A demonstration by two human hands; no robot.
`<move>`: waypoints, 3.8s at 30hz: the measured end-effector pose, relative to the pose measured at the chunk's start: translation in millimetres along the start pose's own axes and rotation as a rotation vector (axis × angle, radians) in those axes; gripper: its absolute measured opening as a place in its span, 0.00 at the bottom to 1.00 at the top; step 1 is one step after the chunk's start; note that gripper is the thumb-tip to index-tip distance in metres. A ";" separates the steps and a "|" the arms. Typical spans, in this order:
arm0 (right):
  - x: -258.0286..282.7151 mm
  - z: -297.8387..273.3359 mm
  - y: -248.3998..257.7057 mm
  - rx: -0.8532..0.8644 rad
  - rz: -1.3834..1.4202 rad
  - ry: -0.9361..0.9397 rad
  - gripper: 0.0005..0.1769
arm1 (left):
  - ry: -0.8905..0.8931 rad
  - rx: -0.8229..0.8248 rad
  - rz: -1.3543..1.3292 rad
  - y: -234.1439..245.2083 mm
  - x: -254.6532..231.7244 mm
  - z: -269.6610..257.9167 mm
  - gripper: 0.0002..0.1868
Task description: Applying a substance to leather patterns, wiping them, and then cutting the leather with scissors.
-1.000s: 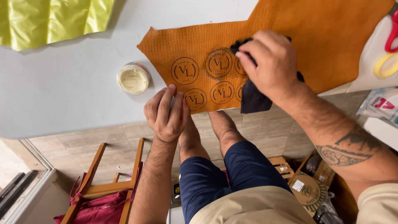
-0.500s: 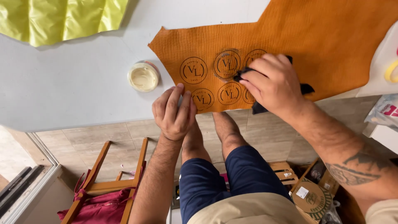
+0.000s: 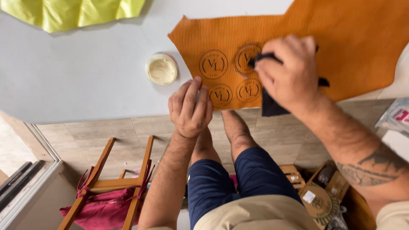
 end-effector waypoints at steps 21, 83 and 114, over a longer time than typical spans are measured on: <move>3.0 21.3 -9.1 -0.125 -0.036 0.027 0.06 | 0.008 -0.014 0.021 -4.5 5.1 -4.8 0.09; 19.2 19.7 -10.1 -0.097 0.062 -0.117 0.01 | -0.008 -0.017 0.019 -1.3 6.3 -3.9 0.06; -39.1 -35.8 39.5 -0.099 0.140 -0.205 0.03 | -0.011 0.008 0.022 -3.1 2.5 -7.1 0.08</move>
Point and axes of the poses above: each hand's wrist, its own z-axis towards the middle knuckle, its own y-axis out of the back of the hand, x = y × z, the point moved 2 cm from there along z, towards the middle knuckle, and after that the axes turned 2 degrees about x, right-handed, at the moved point
